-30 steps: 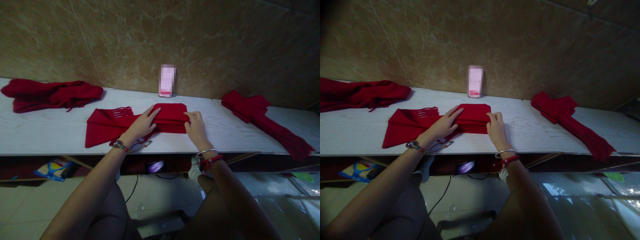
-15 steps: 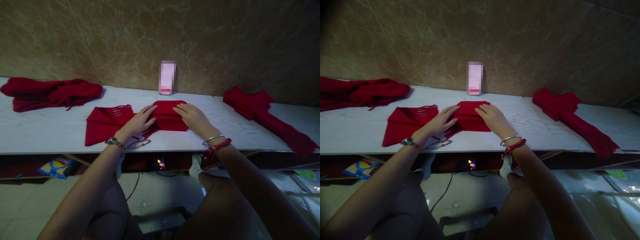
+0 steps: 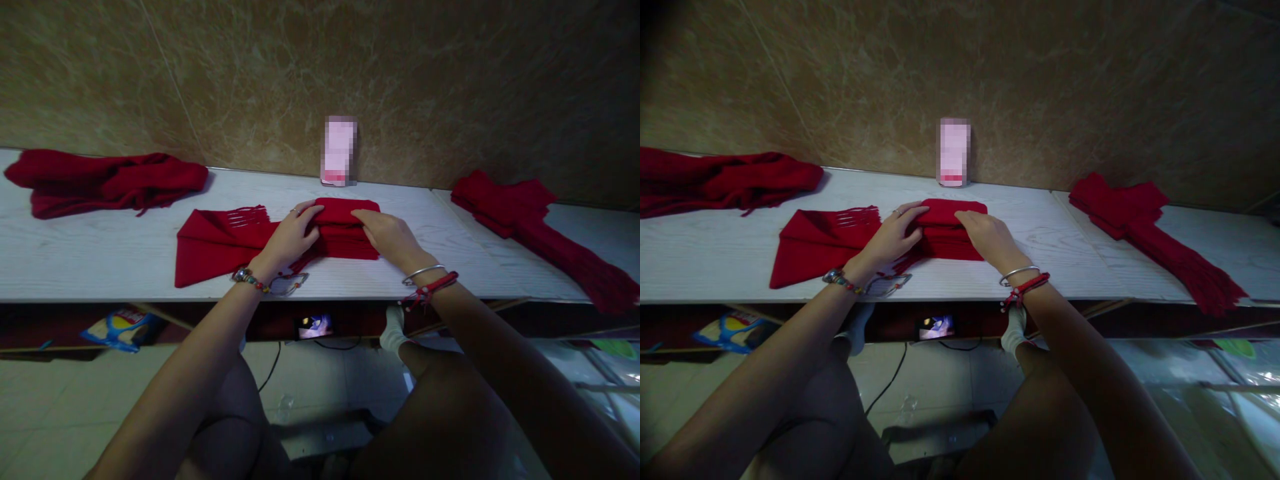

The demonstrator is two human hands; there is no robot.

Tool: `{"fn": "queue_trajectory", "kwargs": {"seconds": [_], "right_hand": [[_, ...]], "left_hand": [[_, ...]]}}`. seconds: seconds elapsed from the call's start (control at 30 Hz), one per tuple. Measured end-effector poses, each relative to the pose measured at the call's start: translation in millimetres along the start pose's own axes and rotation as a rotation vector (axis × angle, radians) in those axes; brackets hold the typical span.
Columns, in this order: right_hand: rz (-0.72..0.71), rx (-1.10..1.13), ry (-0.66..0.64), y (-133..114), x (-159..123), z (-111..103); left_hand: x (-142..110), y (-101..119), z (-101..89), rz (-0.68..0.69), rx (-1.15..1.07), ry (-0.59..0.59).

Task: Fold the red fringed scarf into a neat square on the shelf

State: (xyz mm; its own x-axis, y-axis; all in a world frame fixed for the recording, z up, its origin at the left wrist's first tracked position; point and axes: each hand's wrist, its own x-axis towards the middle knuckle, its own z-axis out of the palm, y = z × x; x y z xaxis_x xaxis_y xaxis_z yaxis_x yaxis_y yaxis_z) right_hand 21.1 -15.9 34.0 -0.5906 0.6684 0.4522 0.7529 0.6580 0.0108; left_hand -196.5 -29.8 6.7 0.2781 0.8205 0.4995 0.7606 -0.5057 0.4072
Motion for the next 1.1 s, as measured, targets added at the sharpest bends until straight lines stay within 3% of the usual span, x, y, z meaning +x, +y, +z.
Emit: {"fn": "queue_trajectory", "kwargs": {"seconds": [0.17, 0.33, 0.57, 0.8, 1.0, 1.1], "right_hand": [[0.014, -0.006, 0.047, -2, -2, 2], [0.029, 0.027, 0.028, 1, -7, 10], [-0.001, 0.096, 0.069, 7, -12, 8], [-0.038, 0.117, 0.046, 13, -20, 7], [-0.006, 0.14, 0.075, 13, -22, 8], [-0.003, 0.129, 0.076, 11, -22, 7]], "left_hand": [[6, 10, 1.3, -0.044, 0.091, 0.072], [8, 15, -4.5, -0.084, 0.211, 0.064], [5, 14, -14.7, 0.056, 0.22, 0.14], [-8, 9, -14.0, 0.164, 0.244, 0.009], [-12, 5, -15.4, 0.264, 0.203, 0.118], [-13, -1, -15.6, 0.305, 0.169, 0.113]]}}
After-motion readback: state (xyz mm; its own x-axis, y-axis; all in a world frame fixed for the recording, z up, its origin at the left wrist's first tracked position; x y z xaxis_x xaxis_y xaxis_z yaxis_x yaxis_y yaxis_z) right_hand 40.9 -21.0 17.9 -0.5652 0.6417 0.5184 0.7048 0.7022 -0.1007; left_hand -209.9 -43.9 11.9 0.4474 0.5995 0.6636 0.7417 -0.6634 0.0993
